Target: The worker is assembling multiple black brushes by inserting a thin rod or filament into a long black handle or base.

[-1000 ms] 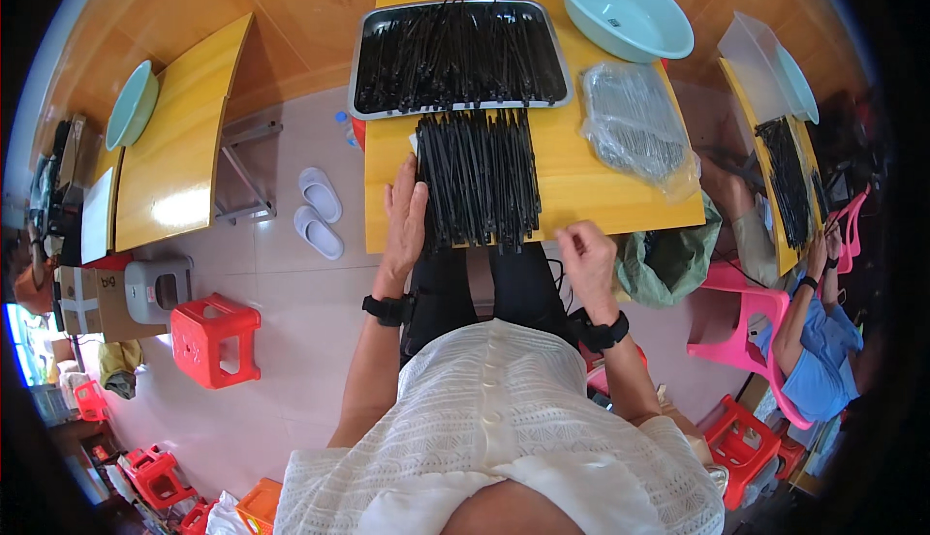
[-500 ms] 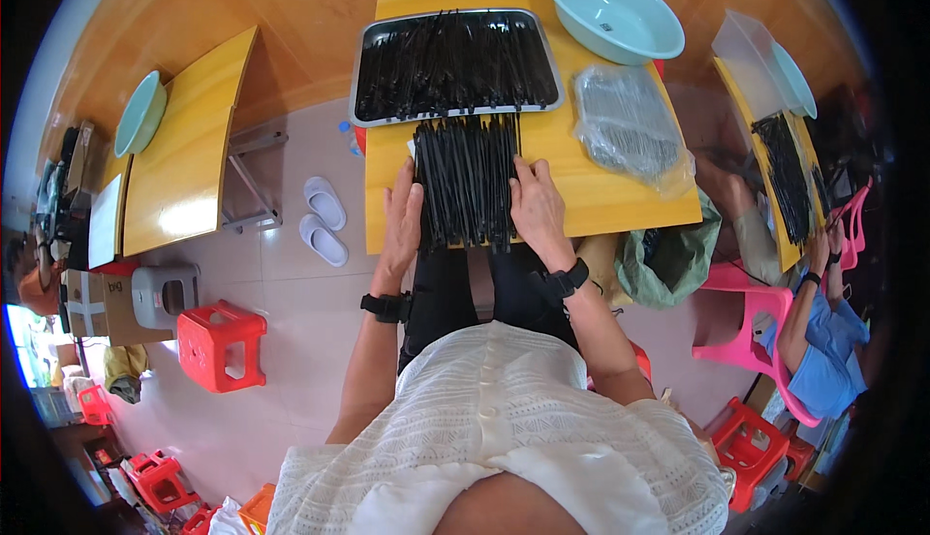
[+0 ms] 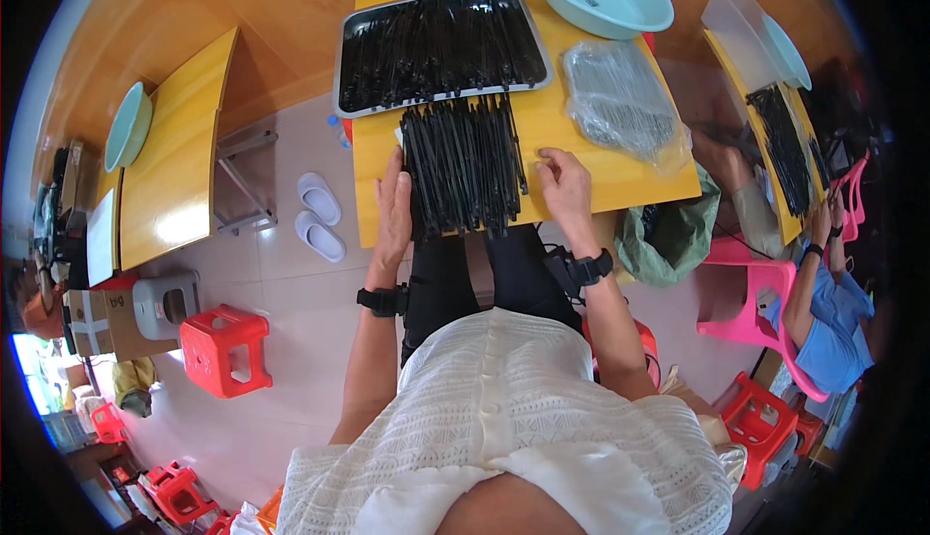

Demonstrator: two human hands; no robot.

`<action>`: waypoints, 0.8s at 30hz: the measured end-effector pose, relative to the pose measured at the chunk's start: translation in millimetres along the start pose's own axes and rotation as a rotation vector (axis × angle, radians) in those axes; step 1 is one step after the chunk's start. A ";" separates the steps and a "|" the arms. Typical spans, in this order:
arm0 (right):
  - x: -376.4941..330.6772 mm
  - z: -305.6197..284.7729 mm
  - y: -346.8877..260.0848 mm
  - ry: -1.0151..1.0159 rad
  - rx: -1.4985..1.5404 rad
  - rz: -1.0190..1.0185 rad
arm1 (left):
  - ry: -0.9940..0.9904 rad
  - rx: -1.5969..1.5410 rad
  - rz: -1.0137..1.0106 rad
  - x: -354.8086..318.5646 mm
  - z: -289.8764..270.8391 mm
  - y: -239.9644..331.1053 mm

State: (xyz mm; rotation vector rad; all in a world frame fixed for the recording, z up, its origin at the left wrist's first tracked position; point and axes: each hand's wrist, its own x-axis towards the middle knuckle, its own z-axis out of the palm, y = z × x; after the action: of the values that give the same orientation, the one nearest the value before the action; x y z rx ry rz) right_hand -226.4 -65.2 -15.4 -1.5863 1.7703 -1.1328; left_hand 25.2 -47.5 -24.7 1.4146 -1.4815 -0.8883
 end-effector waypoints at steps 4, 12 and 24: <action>-1.9 4.5 -11.5 -0.042 -0.082 -0.013 | 0.006 -0.009 -0.018 0.7 0.2 1.3; -13.0 0.0 -17.4 0.003 -0.324 -0.109 | 0.144 -0.320 -0.102 -1.5 -6.5 22.9; -7.5 -8.3 -8.2 0.033 -0.462 -0.143 | -0.505 0.796 0.580 10.9 90.3 76.7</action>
State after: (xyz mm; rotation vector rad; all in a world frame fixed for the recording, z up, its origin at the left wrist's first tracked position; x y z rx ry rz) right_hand -227.2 -55.6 -5.4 -1.9933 2.0751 -0.8503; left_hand -86.5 -57.5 15.1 1.1739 -2.6526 -0.2774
